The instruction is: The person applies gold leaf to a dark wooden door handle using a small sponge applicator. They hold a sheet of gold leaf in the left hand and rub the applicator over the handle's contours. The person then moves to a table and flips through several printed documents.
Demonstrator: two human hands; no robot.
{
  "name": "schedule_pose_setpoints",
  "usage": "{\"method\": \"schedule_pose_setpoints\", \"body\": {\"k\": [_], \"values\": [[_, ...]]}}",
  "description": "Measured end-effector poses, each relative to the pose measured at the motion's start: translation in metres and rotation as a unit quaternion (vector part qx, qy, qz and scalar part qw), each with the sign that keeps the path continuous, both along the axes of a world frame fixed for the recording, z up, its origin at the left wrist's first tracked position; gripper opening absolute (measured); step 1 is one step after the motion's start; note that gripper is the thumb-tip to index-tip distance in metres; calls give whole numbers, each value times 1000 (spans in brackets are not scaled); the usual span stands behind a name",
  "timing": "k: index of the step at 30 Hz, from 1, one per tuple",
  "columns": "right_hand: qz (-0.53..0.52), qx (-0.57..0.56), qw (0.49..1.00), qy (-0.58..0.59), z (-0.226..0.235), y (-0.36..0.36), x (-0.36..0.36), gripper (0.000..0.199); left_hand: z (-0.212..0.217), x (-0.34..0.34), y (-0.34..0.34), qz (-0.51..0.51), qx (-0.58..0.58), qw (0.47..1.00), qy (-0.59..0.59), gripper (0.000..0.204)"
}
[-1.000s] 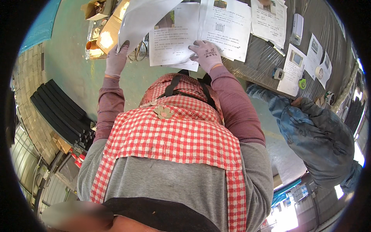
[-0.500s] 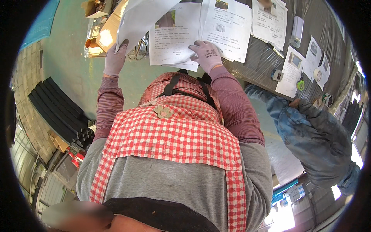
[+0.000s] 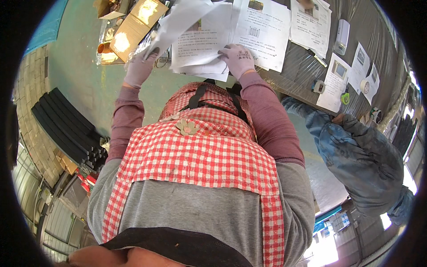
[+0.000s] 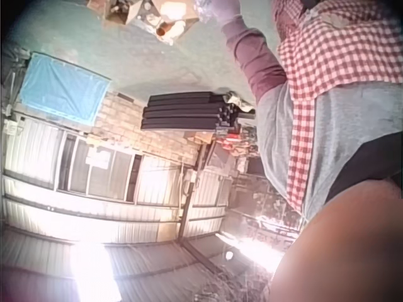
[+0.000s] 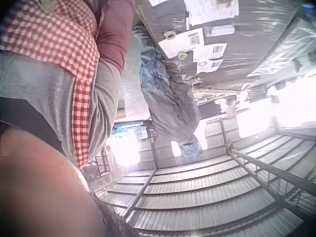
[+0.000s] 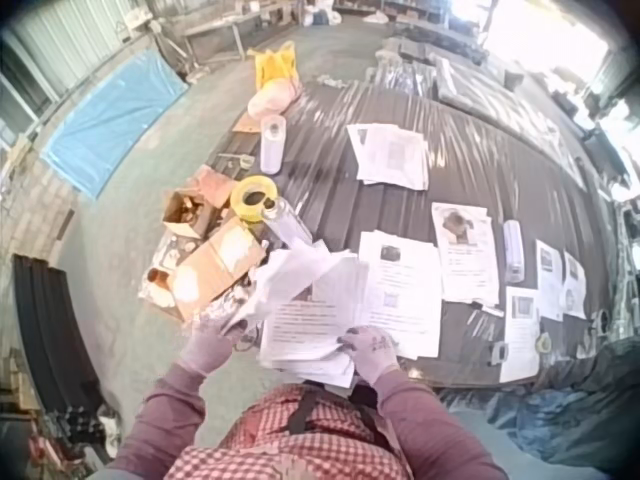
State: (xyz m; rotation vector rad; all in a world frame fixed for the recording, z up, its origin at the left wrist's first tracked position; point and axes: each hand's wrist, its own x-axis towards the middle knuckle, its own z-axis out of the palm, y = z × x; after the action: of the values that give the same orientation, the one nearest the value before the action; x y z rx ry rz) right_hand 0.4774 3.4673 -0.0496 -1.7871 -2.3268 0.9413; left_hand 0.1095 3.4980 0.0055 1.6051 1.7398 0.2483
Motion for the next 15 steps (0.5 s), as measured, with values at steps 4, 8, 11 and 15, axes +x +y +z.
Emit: {"method": "schedule_pose_setpoints", "body": {"k": [4,8,11,15], "values": [[21,15,999,-48,31,24,-14,26,-13,12,-2,-190,15,981,-36,67],[56,33,996,-59,54,45,-27,28,4,39,3,-289,24,944,158,71],[-8,50,998,40,69,47,-35,32,1,38,13,-244,-9,950,194,57],[-250,46,939,231,11,30,-14,48,0,29,19,-108,-25,984,137,51]]}}
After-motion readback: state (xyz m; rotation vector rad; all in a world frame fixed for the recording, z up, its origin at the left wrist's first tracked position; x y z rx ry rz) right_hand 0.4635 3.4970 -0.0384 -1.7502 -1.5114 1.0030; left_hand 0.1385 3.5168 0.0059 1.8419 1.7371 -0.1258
